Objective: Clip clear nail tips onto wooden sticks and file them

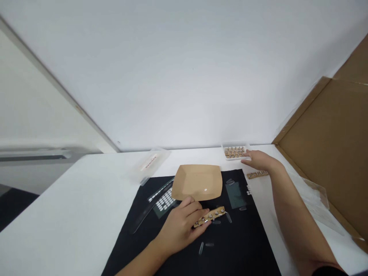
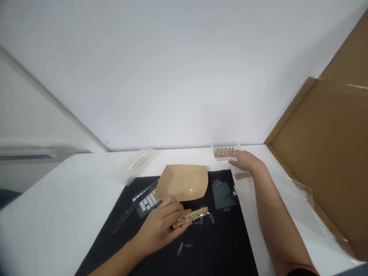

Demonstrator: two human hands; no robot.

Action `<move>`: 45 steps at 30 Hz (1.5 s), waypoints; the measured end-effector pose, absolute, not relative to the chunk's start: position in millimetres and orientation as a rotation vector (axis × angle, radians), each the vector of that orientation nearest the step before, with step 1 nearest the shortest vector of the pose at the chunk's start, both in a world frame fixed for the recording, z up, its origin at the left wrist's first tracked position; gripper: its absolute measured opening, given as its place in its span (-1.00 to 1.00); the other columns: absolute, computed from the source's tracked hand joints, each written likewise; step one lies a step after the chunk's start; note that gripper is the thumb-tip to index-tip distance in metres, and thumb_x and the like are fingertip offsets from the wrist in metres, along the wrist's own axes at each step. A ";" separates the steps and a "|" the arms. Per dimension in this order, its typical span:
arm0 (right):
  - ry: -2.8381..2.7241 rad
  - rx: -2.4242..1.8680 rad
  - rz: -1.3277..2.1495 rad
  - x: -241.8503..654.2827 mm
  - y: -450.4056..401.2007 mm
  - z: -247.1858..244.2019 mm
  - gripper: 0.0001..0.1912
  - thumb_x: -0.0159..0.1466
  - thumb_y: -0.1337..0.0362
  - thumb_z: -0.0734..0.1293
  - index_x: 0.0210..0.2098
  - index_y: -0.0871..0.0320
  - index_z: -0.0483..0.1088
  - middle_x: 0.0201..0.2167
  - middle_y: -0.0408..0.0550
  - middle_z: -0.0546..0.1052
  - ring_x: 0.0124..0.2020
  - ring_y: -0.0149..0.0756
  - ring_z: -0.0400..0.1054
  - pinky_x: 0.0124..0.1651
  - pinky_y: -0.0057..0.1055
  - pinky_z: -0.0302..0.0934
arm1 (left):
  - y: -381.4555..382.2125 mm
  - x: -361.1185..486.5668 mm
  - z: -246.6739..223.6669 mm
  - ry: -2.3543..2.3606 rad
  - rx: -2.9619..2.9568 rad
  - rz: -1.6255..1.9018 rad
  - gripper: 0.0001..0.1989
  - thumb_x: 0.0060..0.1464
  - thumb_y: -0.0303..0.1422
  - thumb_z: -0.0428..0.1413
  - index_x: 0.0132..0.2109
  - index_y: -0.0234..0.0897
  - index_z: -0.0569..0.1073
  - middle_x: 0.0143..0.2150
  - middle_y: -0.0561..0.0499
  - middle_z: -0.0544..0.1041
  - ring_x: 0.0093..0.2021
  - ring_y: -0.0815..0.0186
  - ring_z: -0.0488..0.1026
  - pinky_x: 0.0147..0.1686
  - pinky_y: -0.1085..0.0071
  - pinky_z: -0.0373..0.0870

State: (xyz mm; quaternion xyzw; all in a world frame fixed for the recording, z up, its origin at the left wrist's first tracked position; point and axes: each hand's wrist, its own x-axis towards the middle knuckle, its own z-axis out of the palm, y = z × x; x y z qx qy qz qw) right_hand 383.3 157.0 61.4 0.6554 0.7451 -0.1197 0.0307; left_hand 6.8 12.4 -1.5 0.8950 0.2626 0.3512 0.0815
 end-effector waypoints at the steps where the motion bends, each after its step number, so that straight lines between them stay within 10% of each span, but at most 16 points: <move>1: 2.293 2.029 -0.366 384.1 155.1 64.9 -0.38 0.44 -0.11 0.26 0.33 0.14 0.41 0.39 0.12 0.39 0.38 0.12 0.30 0.39 -0.07 0.20 | 12.3 6.8 -1.6 0.784 2.679 1.049 -0.79 0.28 -0.39 0.26 0.04 -0.26 0.56 -0.26 -0.05 0.56 -0.29 0.23 0.42 -0.28 0.30 0.41; 8: 2.239 2.093 -0.430 401.4 139.9 85.0 -0.19 0.32 -0.05 0.42 0.46 0.05 0.20 0.40 0.05 0.38 0.36 0.04 0.32 0.34 -0.20 0.25 | 10.5 6.1 -4.1 0.781 2.716 1.003 -0.80 0.30 -0.37 0.23 0.04 -0.26 0.54 -0.29 -0.03 0.55 -0.30 0.23 0.44 -0.28 0.27 0.40; 20: 1.939 2.155 -0.400 434.7 118.1 86.3 -0.36 0.03 0.11 0.60 0.08 0.14 0.54 0.10 0.18 0.58 0.04 0.10 0.52 -0.06 -0.20 0.41 | 6.9 8.4 5.5 0.756 2.750 1.038 -0.83 0.33 -0.34 0.20 0.01 -0.25 0.56 -0.31 -0.05 0.55 -0.30 0.23 0.44 -0.28 0.29 0.41; 35: 1.732 2.081 -0.304 405.6 130.1 62.5 -0.62 -0.06 0.18 0.65 -0.25 0.07 0.62 -0.15 0.08 0.67 0.06 0.20 0.52 0.17 0.12 0.18 | 4.4 7.8 6.5 0.730 2.752 1.002 -0.82 0.33 -0.34 0.19 0.03 -0.26 0.57 -0.32 -0.04 0.54 -0.27 0.22 0.41 -0.22 0.30 0.43; 45: 1.794 2.134 -0.235 400.7 126.4 66.1 -0.72 0.03 0.18 0.59 -0.25 0.06 0.65 -0.14 0.14 0.65 0.18 0.20 0.40 0.13 -0.02 0.27 | 4.5 9.4 7.0 0.739 2.756 1.020 -0.84 0.30 -0.36 0.22 0.00 -0.25 0.56 -0.33 -0.03 0.54 -0.28 0.22 0.43 -0.22 0.30 0.44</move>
